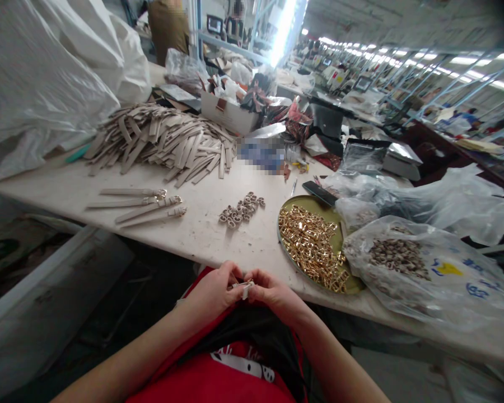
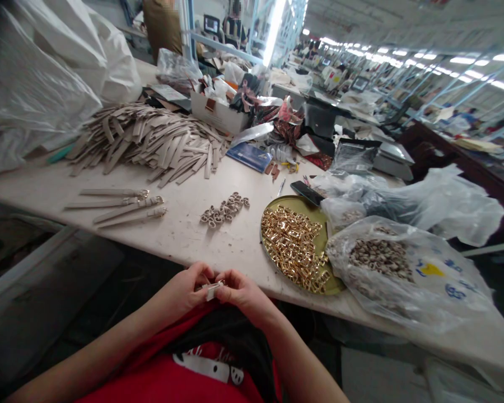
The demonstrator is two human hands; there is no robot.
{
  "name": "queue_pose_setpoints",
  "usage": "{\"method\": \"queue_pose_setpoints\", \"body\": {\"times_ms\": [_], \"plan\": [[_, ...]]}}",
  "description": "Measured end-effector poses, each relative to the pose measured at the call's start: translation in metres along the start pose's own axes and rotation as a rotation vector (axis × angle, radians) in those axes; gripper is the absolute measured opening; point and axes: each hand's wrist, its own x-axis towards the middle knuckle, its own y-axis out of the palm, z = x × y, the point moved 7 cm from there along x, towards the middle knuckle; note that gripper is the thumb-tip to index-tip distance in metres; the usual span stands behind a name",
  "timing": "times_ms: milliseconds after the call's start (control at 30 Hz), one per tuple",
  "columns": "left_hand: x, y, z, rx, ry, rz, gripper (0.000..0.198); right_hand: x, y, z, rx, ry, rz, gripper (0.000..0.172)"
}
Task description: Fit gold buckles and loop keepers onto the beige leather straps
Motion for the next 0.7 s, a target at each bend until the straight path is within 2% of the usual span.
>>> {"method": "queue_pose_setpoints", "body": {"times_ms": [133,200,400,500,633,700], "plan": [[-0.005,0.005,0.000,0.129,-0.015,-0.009,0.028,-0.011,0.000,-0.006,0.045,-0.032,0.013,0.029],[-0.008,0.008,-0.001,0.114,-0.015,0.023,0.030,-0.017,0.001,-0.005,0.056,-0.069,0.008,0.030],[-0.019,0.021,-0.006,-0.276,-0.009,0.216,0.031,-0.029,-0.008,0.001,-0.055,-0.221,-0.202,0.028],[-0.022,0.026,-0.005,-0.336,0.003,0.262,0.030,-0.034,-0.013,0.003,-0.158,-0.256,-0.274,0.026],[-0.024,0.030,0.000,-0.326,-0.026,0.288,0.028,-0.038,-0.009,0.001,-0.414,-0.189,-0.198,0.019],[-0.025,0.032,0.003,-0.353,-0.050,0.298,0.029,-0.039,-0.009,0.000,-0.469,-0.157,-0.192,0.017]]}}
